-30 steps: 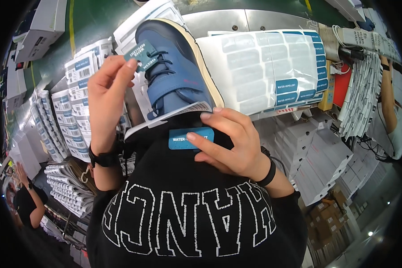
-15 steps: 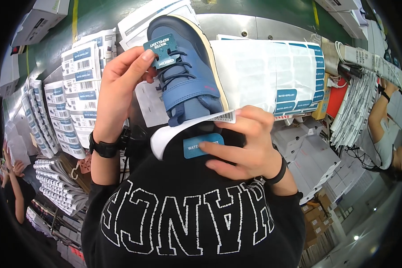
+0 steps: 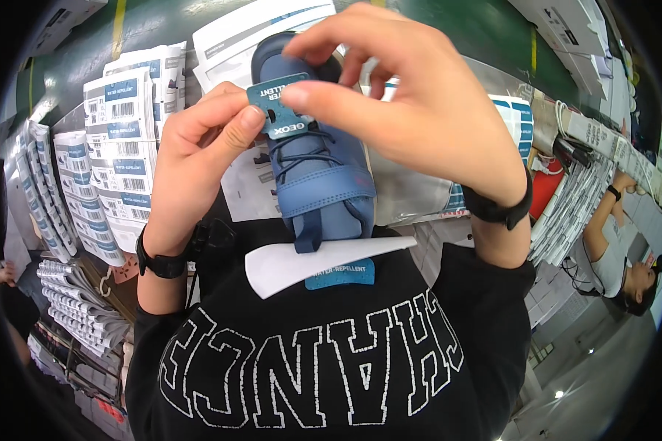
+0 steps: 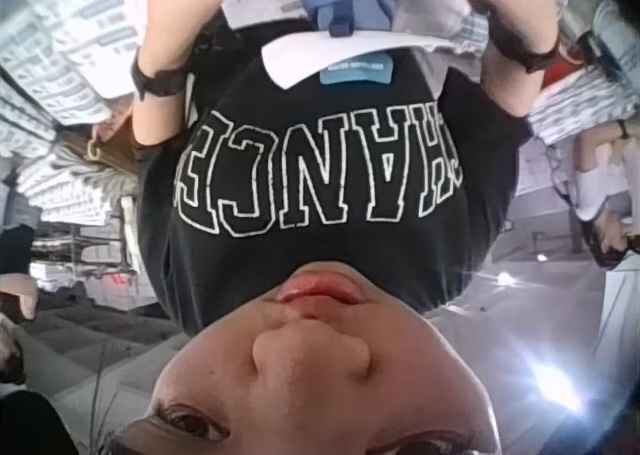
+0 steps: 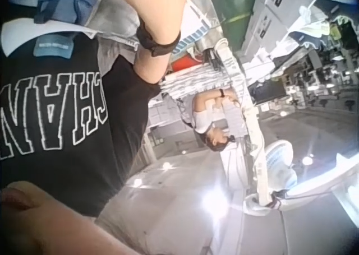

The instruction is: Inspecting children's shoes and applying promotional tags and stickers before packing into boxes on an assembly line.

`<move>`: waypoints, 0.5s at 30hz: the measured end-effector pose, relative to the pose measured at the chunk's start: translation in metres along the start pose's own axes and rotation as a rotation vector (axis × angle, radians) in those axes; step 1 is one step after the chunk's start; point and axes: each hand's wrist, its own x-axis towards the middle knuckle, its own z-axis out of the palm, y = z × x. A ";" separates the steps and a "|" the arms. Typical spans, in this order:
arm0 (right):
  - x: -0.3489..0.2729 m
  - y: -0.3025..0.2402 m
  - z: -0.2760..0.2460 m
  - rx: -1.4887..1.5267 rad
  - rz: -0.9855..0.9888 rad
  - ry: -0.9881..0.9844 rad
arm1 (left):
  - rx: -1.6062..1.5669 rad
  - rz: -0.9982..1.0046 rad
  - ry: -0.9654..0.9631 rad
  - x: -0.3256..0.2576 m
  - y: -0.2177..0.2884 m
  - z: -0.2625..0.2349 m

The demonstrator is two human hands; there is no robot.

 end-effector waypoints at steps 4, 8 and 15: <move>0.016 0.007 0.003 -0.060 0.056 -0.245 | -0.021 -0.011 0.025 -0.007 0.003 0.002; 0.018 0.007 0.002 0.030 0.083 -0.274 | -0.025 -0.034 0.040 -0.013 0.006 -0.002; 0.025 0.002 0.010 -0.058 0.092 -0.279 | -0.012 0.012 0.017 -0.012 -0.001 -0.004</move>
